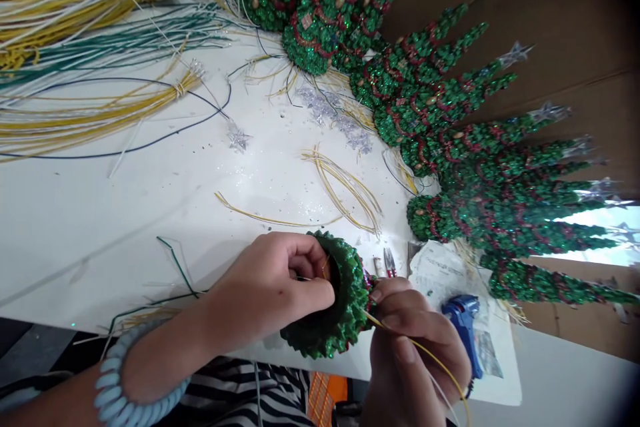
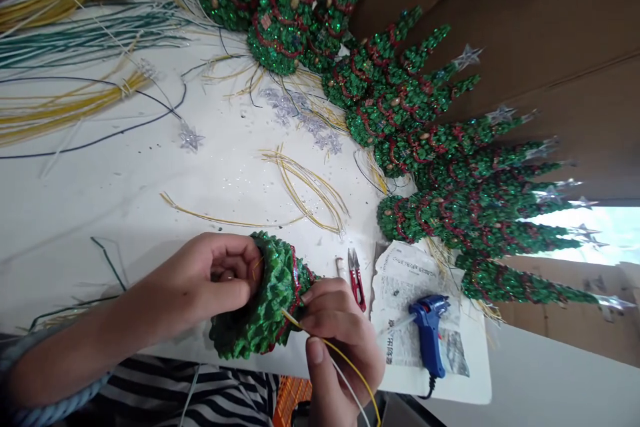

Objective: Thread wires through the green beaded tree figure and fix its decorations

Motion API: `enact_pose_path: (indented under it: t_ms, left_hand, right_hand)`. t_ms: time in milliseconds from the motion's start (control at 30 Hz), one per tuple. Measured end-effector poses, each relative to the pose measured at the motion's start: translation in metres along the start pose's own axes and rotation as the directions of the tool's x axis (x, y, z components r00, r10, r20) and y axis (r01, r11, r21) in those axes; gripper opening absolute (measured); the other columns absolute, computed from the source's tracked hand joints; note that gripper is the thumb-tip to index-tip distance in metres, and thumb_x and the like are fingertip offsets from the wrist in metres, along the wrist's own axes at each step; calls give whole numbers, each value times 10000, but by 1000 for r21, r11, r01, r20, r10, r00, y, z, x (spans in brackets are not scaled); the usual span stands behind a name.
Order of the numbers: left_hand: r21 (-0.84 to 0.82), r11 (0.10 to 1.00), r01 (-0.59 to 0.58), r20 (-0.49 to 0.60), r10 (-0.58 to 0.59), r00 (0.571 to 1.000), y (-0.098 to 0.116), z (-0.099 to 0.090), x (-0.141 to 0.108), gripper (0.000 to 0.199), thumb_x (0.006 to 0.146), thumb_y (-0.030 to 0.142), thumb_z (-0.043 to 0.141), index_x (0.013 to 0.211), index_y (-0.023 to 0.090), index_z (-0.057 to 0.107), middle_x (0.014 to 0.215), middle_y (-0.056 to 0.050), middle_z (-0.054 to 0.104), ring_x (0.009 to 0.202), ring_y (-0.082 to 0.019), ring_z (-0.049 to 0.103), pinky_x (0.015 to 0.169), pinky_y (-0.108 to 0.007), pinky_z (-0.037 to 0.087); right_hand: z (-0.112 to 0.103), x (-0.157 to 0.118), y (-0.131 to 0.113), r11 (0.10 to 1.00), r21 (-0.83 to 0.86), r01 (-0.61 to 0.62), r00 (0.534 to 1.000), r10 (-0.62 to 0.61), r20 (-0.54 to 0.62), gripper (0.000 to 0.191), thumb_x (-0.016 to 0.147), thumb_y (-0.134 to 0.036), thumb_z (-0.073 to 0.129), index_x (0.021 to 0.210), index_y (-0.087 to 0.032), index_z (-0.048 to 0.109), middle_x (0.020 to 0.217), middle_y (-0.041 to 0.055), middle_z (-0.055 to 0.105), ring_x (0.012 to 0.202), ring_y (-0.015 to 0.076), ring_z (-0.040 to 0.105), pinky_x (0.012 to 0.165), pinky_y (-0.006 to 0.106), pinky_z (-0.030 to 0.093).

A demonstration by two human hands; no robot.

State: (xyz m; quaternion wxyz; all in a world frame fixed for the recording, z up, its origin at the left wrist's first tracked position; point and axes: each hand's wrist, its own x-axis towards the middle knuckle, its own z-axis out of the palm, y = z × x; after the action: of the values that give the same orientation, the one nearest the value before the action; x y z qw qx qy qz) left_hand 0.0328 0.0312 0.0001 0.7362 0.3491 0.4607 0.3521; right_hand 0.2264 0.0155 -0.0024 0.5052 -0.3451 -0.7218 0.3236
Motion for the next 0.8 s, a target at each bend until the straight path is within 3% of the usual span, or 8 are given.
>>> enact_pose_path:
  t_ms: [133, 233, 367, 467, 533, 600, 667, 800]
  left_hand:
    - [-41, 999, 19, 39, -17, 999, 2, -2, 2, 116, 613, 299, 538, 618, 186, 563, 557, 33, 565, 491, -76, 420, 430, -191, 311]
    - [-21, 999, 29, 4, -29, 1000, 3, 0, 4, 161, 669, 330, 508, 635, 183, 565, 619, 6, 621, 474, -68, 402, 398, -178, 295]
    - [86, 996, -4, -48, 8, 999, 3, -1, 5, 190, 711, 353, 521, 642, 183, 572, 581, 23, 568, 458, -68, 378, 401, -186, 282]
    - [215, 976, -45, -72, 62, 996, 1, -12, -1, 234, 782, 391, 574, 698, 185, 646, 593, 29, 555, 485, -78, 385, 434, -198, 300]
    - [316, 945, -83, -143, 134, 981, 1, -22, -9, 209, 807, 401, 614, 808, 212, 703, 613, 32, 558, 525, -90, 406, 463, -198, 311]
    - [460, 866, -193, -183, 305, 934, 2, -29, -18, 165, 832, 374, 624, 904, 272, 732, 719, 25, 650, 586, -101, 496, 510, -191, 378]
    - [605, 729, -321, -90, 463, 882, 4, -31, -24, 150, 868, 311, 609, 922, 323, 749, 767, 46, 703, 597, -89, 568, 523, -173, 413]
    - [756, 440, -485, 156, 598, 786, 7, -24, -22, 198, 912, 207, 588, 987, 302, 745, 625, 72, 657, 522, -67, 564, 501, -172, 390]
  right_hand:
    - [2, 0, 2, 1000, -17, 22, 1000, -23, -22, 102, 909, -192, 538, 891, -180, 638, 696, 4, 573, 732, 182, 545, 654, 351, 446]
    - [1, -1, 3, 1000, -14, -4, 1000, 3, -27, 101, 913, -200, 539, 901, -187, 639, 710, 8, 578, 762, 188, 550, 675, 354, 453]
    - [-1, -4, 3, 999, 3, -39, 999, 40, -27, 104, 924, -198, 540, 934, -204, 643, 721, 9, 578, 785, 192, 547, 696, 355, 457]
    - [1, -4, 2, 999, -2, -45, 999, 45, -29, 97, 936, -213, 541, 924, -205, 637, 720, 11, 582, 787, 189, 548, 680, 341, 453]
    - [4, -2, 0, 999, -24, -49, 998, 48, -42, 102, 947, -236, 543, 896, -210, 627, 697, 6, 572, 772, 187, 548, 658, 332, 446]
    - [8, -1, -3, 997, -42, -71, 994, 67, -82, 120, 951, -270, 549, 866, -222, 619, 667, -1, 553, 748, 189, 543, 638, 333, 435]
    - [10, 1, -6, 995, -33, -96, 989, 91, -116, 129, 946, -283, 546, 848, -234, 615, 650, -6, 543, 722, 189, 532, 632, 338, 427]
    - [11, 2, -7, 994, -9, -107, 990, 105, -97, 110, 934, -270, 541, 861, -241, 618, 653, -6, 556, 732, 192, 538, 639, 336, 437]
